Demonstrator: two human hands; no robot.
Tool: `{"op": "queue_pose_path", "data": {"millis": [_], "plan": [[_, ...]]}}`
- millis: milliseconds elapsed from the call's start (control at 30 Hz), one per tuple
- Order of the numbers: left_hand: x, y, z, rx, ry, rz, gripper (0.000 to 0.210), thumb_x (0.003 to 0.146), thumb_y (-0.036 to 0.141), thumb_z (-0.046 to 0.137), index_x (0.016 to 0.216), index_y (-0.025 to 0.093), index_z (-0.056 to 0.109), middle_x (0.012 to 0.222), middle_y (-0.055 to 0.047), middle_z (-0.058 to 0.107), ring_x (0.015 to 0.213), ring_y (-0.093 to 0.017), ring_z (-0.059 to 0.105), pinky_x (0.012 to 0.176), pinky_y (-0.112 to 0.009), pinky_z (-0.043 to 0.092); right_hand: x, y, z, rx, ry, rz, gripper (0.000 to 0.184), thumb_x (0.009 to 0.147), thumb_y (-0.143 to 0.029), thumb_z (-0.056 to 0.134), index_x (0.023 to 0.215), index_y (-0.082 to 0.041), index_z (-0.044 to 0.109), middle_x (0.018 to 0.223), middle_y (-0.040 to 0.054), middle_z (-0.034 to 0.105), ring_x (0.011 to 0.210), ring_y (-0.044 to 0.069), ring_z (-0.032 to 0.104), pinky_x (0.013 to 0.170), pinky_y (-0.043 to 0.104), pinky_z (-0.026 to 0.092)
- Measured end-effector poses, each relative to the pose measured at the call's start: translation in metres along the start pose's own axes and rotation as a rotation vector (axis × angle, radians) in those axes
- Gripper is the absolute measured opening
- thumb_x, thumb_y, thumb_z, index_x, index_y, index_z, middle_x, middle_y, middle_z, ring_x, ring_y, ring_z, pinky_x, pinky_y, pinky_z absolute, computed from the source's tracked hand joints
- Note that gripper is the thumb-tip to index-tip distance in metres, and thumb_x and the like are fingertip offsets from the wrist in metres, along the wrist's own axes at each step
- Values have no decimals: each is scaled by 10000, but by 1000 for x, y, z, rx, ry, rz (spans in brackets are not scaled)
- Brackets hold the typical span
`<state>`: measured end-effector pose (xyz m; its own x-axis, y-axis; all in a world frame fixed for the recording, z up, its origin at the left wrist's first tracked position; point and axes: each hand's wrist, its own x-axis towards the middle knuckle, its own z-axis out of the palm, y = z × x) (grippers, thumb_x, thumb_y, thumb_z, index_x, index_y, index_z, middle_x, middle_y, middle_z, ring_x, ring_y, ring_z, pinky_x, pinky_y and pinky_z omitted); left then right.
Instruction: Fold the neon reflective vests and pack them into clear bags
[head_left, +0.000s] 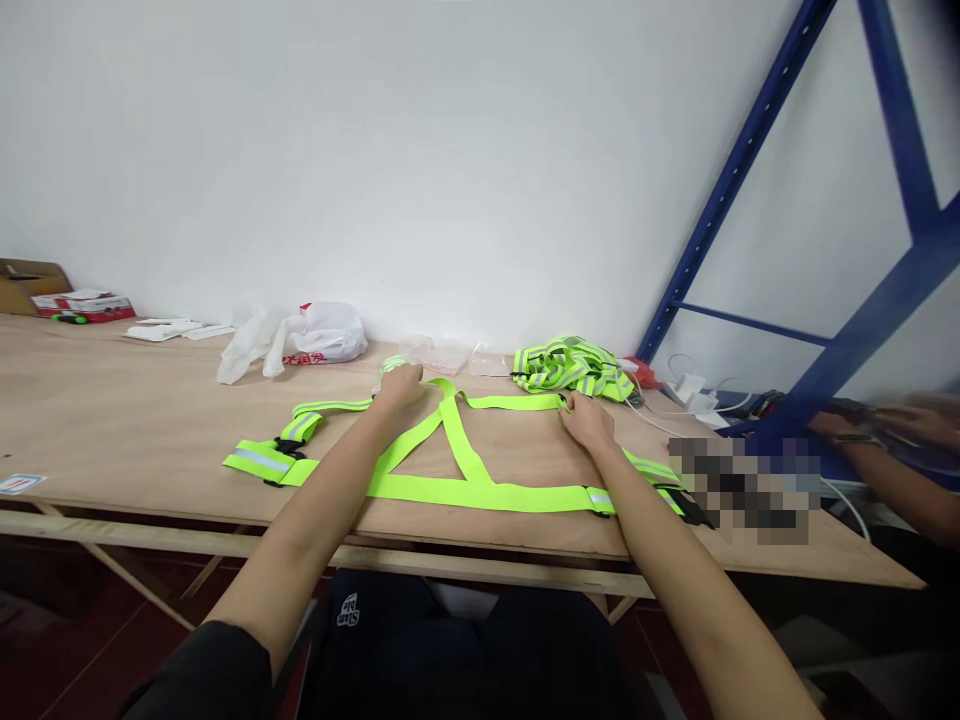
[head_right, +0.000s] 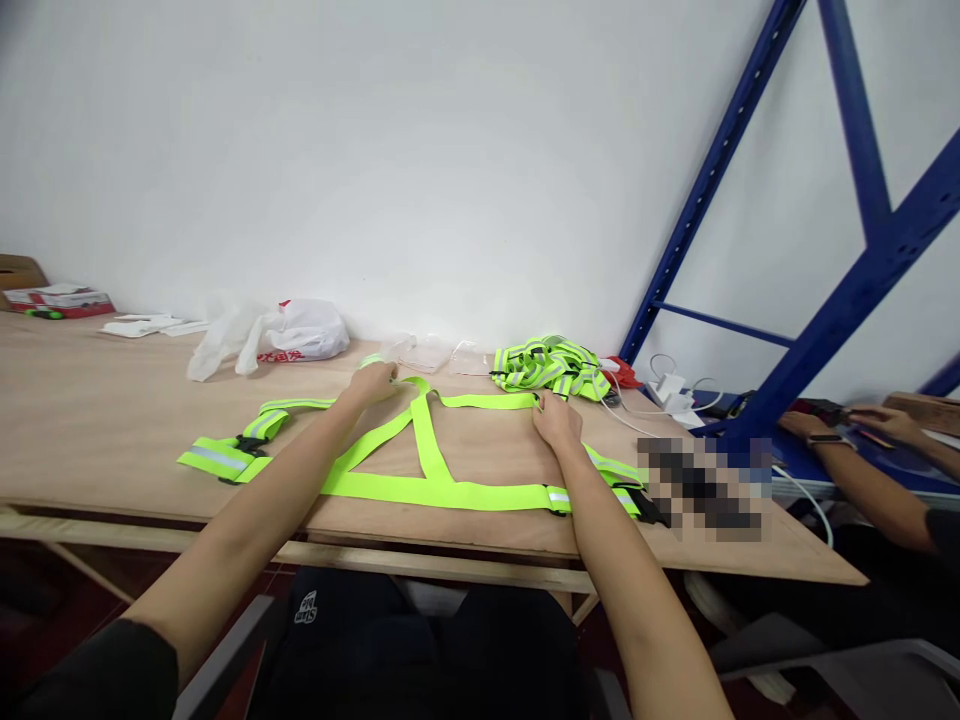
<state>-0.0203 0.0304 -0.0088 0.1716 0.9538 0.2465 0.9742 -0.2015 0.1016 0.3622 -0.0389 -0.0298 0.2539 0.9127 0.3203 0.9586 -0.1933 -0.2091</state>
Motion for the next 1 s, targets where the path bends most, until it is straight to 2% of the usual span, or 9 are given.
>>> {"op": "queue_pose_path", "data": {"millis": [133, 267, 500, 633, 733, 867, 1000], "plan": [[-1, 1, 1, -7, -9, -38, 267, 881, 321, 541, 1073, 186, 670, 1032, -143, 719, 1002, -307, 656, 820, -361, 490, 0, 1, -1, 0, -17, 22, 116, 923, -336, 527, 888, -241, 583, 947, 67, 705, 862, 239, 629, 637, 296, 351], [-2, 3, 3, -17, -9, -83, 309, 894, 369, 531, 1094, 175, 665, 1097, -175, 715, 1062, -340, 645, 868, -404, 488, 1, 3, 0, 4, -21, 30, 137, 915, -355, 530, 900, -242, 607, 948, 76, 708, 855, 241, 630, 638, 300, 359], [-3, -10, 2, -48, 24, -219, 481, 939, 426, 446, 1317, 138, 518, 1251, -233, 652, 1173, -375, 597, 934, -481, 463, 3, 6, 3, 22, -25, 47, 162, 905, -380, 539, 897, -241, 622, 907, 69, 708, 835, 238, 629, 633, 296, 357], [-2, -19, 1, -64, 29, -252, 589, 955, 470, 423, 1477, 201, 376, 1273, -206, 652, 1211, -385, 577, 986, -557, 415, 3, 8, 4, 37, -41, 63, 196, 910, -413, 531, 876, -241, 619, 909, 69, 707, 836, 242, 630, 622, 295, 352], [-2, -24, 2, -75, 5, -258, 527, 951, 506, 423, 1417, 268, 491, 1278, -172, 661, 1222, -391, 565, 1029, -627, 355, 4, 8, 5, 43, -47, 66, 199, 911, -418, 526, 879, -243, 616, 922, 70, 706, 848, 249, 631, 622, 297, 352], [-1, -30, 1, -69, 13, -317, 440, 928, 501, 457, 1255, 268, 638, 1356, -178, 608, 1272, -428, 508, 1042, -714, 277, 4, 9, 6, 52, -45, 61, 201, 907, -417, 533, 878, -241, 624, 918, 76, 708, 846, 253, 631, 622, 300, 356], [3, -33, 0, -61, 63, -375, 497, 942, 521, 414, 1244, 194, 635, 1458, -231, 480, 1346, -445, 421, 1025, -657, 348, 4, 9, 7, 60, -40, 59, 195, 903, -409, 536, 871, -242, 630, 906, 72, 707, 833, 248, 629, 624, 297, 360]]}}
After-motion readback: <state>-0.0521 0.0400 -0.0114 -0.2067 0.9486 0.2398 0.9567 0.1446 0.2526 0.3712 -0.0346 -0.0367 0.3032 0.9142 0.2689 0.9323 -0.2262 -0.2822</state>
